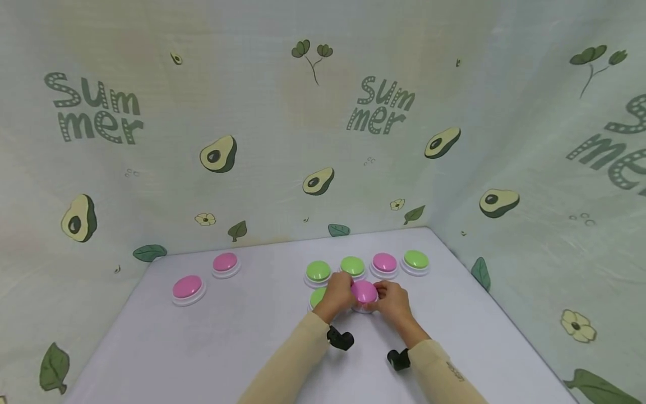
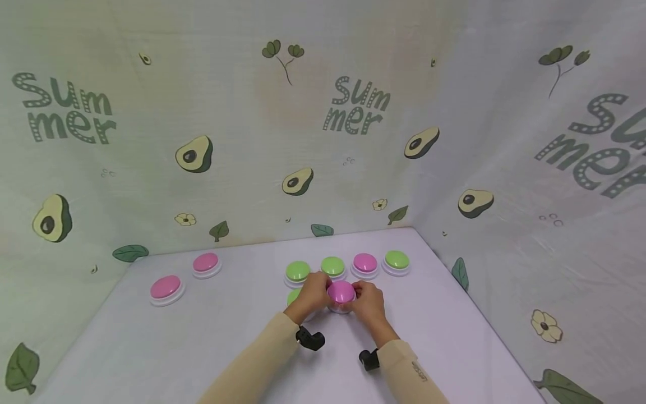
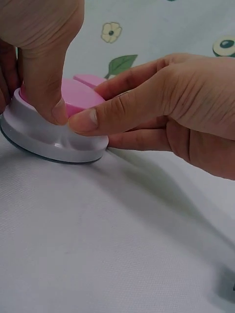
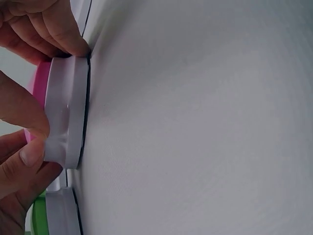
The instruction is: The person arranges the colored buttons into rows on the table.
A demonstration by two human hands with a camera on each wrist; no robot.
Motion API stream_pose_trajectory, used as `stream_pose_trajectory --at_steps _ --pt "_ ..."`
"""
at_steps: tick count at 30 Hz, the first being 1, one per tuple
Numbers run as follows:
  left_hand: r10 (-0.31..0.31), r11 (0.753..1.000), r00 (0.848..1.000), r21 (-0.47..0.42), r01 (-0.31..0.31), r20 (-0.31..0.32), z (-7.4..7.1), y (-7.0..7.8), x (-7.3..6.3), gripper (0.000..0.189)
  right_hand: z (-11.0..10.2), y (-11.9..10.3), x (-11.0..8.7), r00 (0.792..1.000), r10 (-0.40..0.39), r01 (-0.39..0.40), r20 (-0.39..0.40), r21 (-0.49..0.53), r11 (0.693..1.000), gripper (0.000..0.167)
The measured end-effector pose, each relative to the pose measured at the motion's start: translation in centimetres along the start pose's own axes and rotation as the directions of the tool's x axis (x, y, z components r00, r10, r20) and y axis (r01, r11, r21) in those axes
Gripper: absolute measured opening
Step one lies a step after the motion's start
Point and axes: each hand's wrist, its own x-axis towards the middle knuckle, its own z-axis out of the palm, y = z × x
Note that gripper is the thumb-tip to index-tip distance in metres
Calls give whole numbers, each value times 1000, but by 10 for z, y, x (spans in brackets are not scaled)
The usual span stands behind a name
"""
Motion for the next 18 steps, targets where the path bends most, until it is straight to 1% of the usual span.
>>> stream_pose_trajectory --at_steps 2,6,10,14,18 --pt "-7 1000 1000 3 7 -2 1 1 0 36 -1 1 2 1000 -11 11 -2 -12 1000 56" --pt "3 1000 1000 17 -3 -14 0 0 1 39 -2 -2 4 1000 -15 16 17 -51 999 56" --pt "16 999 1000 33 -15 -26 1 -1 1 40 -3 -5 4 999 16 -13 35 -93 996 56" --pt "0 1000 1000 12 0 -22 3 -3 2 44 -3 -3 5 998 39 -34 40 -110 993 55" --pt "5 1000 1000 2 -5 -22 2 -5 3 45 -2 -4 7 999 40 -35 36 -126 991 55"
